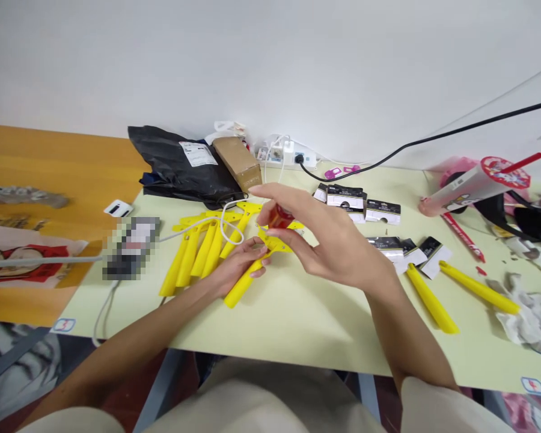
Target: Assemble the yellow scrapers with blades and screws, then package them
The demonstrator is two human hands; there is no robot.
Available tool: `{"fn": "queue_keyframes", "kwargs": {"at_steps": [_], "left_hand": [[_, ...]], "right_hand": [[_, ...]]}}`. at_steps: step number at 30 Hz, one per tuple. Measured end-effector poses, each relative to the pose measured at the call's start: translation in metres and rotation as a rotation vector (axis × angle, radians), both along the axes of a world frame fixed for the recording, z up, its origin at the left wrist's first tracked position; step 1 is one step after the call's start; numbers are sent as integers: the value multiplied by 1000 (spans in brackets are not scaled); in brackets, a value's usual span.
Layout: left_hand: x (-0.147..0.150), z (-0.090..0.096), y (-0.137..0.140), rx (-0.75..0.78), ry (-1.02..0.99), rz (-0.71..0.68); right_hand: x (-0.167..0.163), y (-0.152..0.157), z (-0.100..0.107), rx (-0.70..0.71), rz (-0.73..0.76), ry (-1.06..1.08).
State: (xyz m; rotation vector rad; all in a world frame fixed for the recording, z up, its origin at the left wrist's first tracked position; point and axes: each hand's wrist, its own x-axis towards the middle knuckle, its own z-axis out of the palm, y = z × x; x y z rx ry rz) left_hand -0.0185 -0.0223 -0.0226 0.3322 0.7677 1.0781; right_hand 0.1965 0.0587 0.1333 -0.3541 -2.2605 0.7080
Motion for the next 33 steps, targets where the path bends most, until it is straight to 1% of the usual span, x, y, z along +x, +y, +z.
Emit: {"fn": "queue_keyframes", "kwargs": {"at_steps": [3,4,5,7,10,12,15,18,20,22,24,26,29,31,33], "left_hand": [[1,-4,0,52,13,-12],[1,-5,-1,64,18,-17],[1,-7,-1,70,23,-19],[2,-10,0,72,27,-4],[2,-10,2,58,16,27],[2,-9,2,50,8,19],[2,-7,3,27,8,9],[2,-5,3,17,-2,-3],[2,-5,3,19,-12,-5],[2,-4,3,7,-6,-1],[3,-3,2,12,13,-5],[4,-2,1,24,33,-25],[5,-3,-1,58,51,-46],[4,-5,-1,81,58,-50],[4,-8,-1,88,76,-38]], "right_hand": [[0,0,-3,163,-86,26],[0,0,-2,199,-114,25],[1,-1,0,206,-139,13],[0,-4,7,156,-170,-45],[-5,-7,24,48,-157,-152],[-12,-5,35,26,-151,-172],[-24,0,42,81,-212,-149],[-30,5,39,141,-302,-154],[-27,5,36,101,-274,-180],[-21,4,34,31,-181,-198],[-14,3,33,2,-127,-196],[-8,3,32,41,-153,-180],[-7,2,31,152,-237,-171],[-8,1,31,159,-235,-195],[-10,-2,32,117,-175,-225]]}}
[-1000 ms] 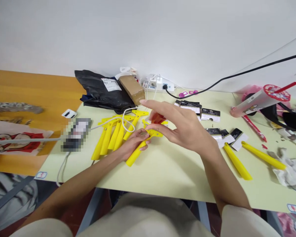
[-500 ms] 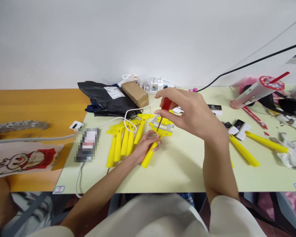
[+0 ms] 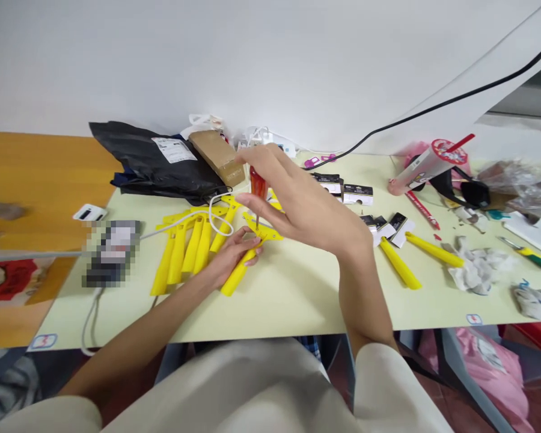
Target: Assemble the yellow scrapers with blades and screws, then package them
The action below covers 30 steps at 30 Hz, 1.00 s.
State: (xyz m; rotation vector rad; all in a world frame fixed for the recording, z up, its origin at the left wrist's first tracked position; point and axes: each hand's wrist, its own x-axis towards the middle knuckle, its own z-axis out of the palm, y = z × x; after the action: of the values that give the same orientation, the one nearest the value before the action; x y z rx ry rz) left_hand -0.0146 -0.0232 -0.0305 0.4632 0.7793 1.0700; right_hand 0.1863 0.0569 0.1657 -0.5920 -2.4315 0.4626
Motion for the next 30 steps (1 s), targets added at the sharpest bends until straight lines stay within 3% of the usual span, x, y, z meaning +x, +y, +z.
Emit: {"fn": "queue_keyframes", "kwargs": {"at_steps": [3,13,16,21,26,30], "left_hand": [[0,-1,0,18,16,25],[5,10,-2,75,76,42],[3,8,-2,101,76,28],[5,4,-2,99,92,20],[5,2,-1,112,67,68],[5,1,-2,104,56,66]], "right_hand": [[-1,-4,1,-64,85,-9],[-13,-17,-3,-23,180,16],[-13,-18,-2,-53,165,15],[-17,-19,-2,58,84,19],[-15,-17,-4,19,156,25],[-11,-15,-2,22,120,24]]}}
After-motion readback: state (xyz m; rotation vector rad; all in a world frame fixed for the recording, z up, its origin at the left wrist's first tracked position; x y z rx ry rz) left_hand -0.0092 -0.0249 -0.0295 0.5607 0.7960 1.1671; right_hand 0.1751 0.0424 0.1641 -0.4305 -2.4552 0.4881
